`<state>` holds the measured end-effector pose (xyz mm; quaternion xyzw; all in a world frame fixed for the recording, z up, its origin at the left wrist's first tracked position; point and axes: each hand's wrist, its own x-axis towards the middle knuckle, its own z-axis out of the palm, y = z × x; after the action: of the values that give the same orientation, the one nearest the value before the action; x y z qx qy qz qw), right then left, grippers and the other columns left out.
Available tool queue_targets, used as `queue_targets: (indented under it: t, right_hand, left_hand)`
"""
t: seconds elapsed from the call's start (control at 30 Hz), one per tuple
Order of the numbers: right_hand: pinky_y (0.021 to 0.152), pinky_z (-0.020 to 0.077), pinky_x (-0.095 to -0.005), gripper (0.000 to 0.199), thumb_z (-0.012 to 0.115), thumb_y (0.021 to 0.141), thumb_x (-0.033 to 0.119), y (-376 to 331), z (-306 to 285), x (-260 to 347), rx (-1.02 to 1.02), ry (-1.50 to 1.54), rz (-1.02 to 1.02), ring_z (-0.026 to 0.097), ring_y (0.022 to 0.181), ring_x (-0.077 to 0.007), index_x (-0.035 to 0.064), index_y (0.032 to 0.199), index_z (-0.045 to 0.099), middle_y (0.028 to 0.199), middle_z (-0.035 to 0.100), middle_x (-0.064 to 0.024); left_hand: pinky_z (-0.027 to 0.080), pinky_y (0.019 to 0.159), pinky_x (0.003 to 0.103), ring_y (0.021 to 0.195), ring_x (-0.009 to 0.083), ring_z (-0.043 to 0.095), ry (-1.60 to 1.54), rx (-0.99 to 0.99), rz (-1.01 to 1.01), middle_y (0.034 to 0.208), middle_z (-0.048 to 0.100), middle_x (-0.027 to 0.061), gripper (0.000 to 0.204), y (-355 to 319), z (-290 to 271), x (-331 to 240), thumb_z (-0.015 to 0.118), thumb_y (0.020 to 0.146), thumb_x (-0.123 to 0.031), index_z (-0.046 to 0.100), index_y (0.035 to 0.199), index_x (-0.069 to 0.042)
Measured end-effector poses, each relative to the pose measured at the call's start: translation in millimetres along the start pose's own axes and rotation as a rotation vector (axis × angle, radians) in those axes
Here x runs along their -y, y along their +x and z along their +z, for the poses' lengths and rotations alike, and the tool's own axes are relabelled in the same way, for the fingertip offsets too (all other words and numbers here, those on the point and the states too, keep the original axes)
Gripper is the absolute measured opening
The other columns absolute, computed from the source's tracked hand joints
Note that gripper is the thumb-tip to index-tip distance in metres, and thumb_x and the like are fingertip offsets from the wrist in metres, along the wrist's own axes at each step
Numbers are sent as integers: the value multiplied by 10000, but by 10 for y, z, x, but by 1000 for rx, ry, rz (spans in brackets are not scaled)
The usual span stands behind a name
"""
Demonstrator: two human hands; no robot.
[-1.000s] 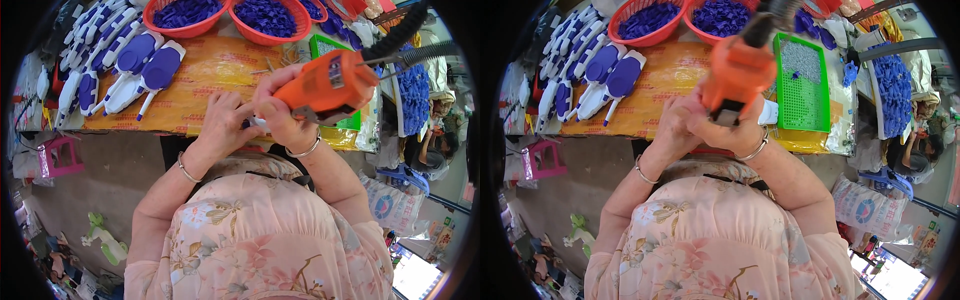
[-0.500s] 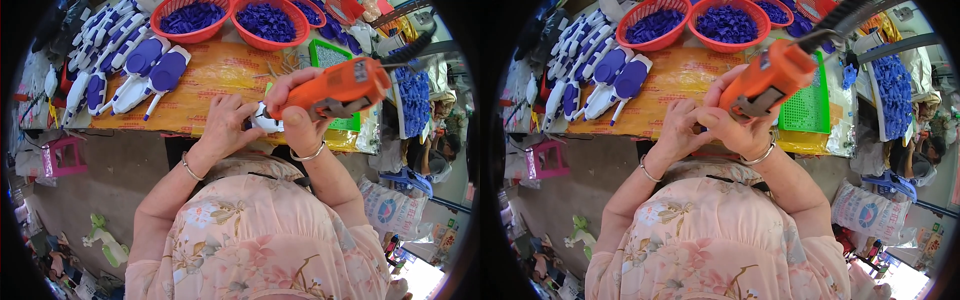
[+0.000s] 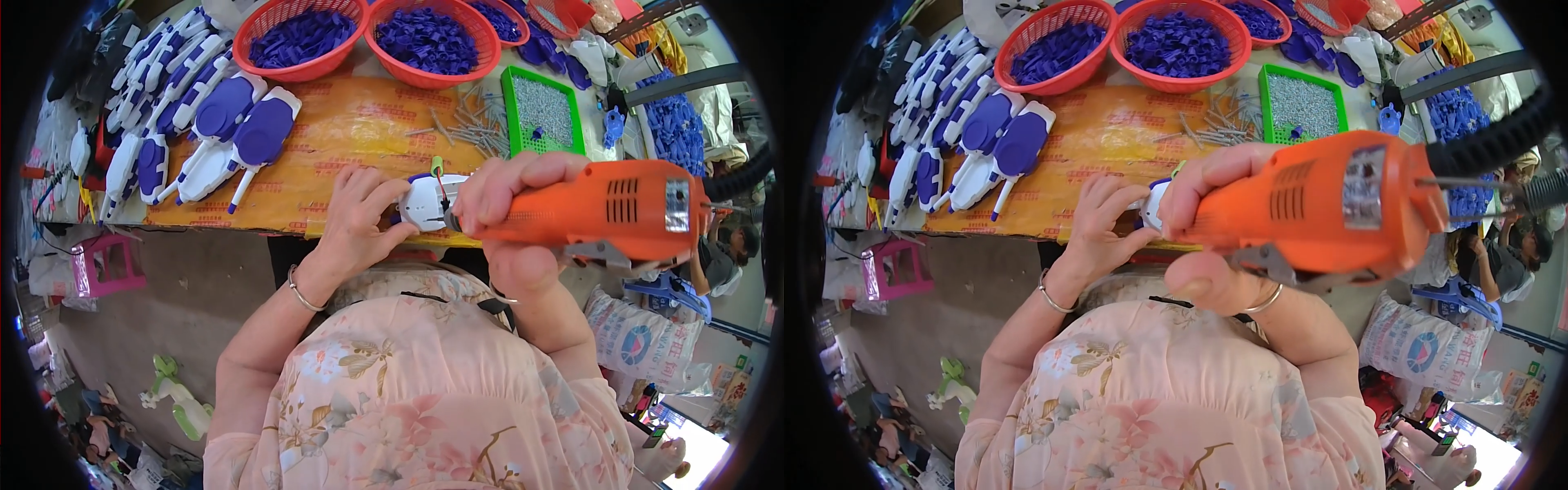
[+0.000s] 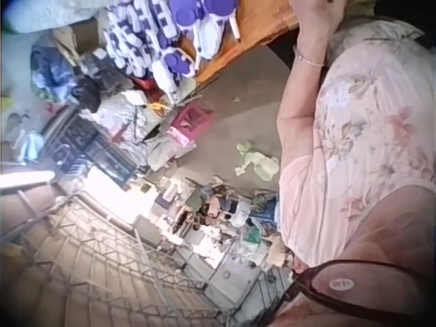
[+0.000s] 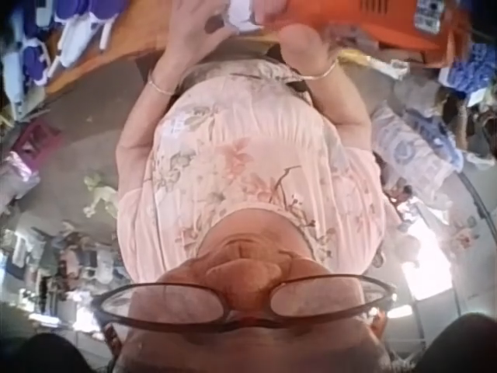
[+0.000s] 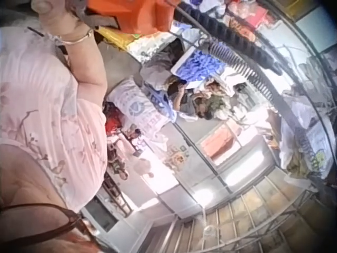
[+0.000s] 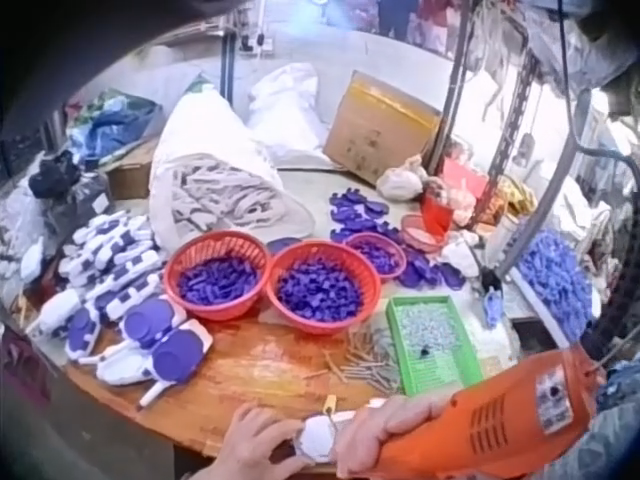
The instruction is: Assembling plastic toy guns by fitting components together and applying hot glue.
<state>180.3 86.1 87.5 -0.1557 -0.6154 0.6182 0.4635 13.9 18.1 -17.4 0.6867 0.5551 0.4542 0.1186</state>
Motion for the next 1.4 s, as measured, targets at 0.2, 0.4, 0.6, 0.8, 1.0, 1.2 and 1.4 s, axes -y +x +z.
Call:
queue_targets:
  t: [0.2, 0.4, 0.6, 0.8, 1.0, 1.2, 1.4]
  right_hand:
    - [611, 491, -352, 682, 767, 706, 535, -49, -68, 39, -54, -36, 60, 553, 637, -196, 102, 1099, 417, 808, 554, -53]
    - [607, 495, -345, 680, 768, 711, 520, -29, -102, -46, -21, -4, 37, 557, 632, -191, 101, 1112, 412, 812, 559, -55]
    - [609, 495, -344, 688, 777, 706, 517, 80, -142, -145, 70, 9, -44, 557, 639, -193, 101, 1114, 411, 813, 557, -56]
    - [653, 495, -225, 540, 897, 629, 356, 113, 19, -47, -110, 235, 81, 592, 734, -97, 21, 863, 545, 816, 618, -33]
    - [622, 479, -216, 553, 887, 633, 396, 141, 101, -74, -124, 162, 102, 586, 712, -91, 35, 849, 529, 800, 611, -27]
    - [628, 490, -344, 666, 829, 704, 426, 149, 60, -330, -53, -44, 11, 546, 653, -180, 67, 1070, 403, 806, 546, -72]
    - [629, 489, -298, 615, 828, 723, 378, 165, 68, -423, 6, -68, -31, 561, 669, -156, 29, 1016, 415, 762, 557, -63]
  left_hand:
    - [367, 953, 461, 881, 275, 541, -6, 9, -8, 912, 567, 82, 509, 18, -2, -13, 832, 575, -124, 594, 1022, -72]
    - [370, 955, 465, 869, 266, 547, 20, 20, -42, 895, 572, 74, 506, 20, -14, -21, 839, 571, -130, 599, 1013, -73]
    - [380, 914, 451, 857, 274, 541, 17, 34, -61, 887, 570, 71, 494, 49, -41, -94, 829, 581, -128, 595, 1012, -70]
    - [385, 840, 431, 862, 292, 531, -43, -2, -29, 887, 565, 82, 388, 112, -135, -220, 781, 624, -73, 593, 963, -51]
    - [391, 793, 416, 822, 290, 523, -28, -47, 87, 871, 560, 90, 195, 47, -90, -84, 710, 675, 3, 592, 825, -36]
    - [405, 848, 405, 950, 328, 526, 27, -133, -123, 1004, 567, 137, 375, 176, -117, 14, 710, 701, -44, 580, 1052, -36]
    - [373, 904, 424, 996, 325, 509, 60, 170, -51, 1059, 556, 128, 561, 110, -191, -76, 785, 643, -190, 558, 1138, -53]
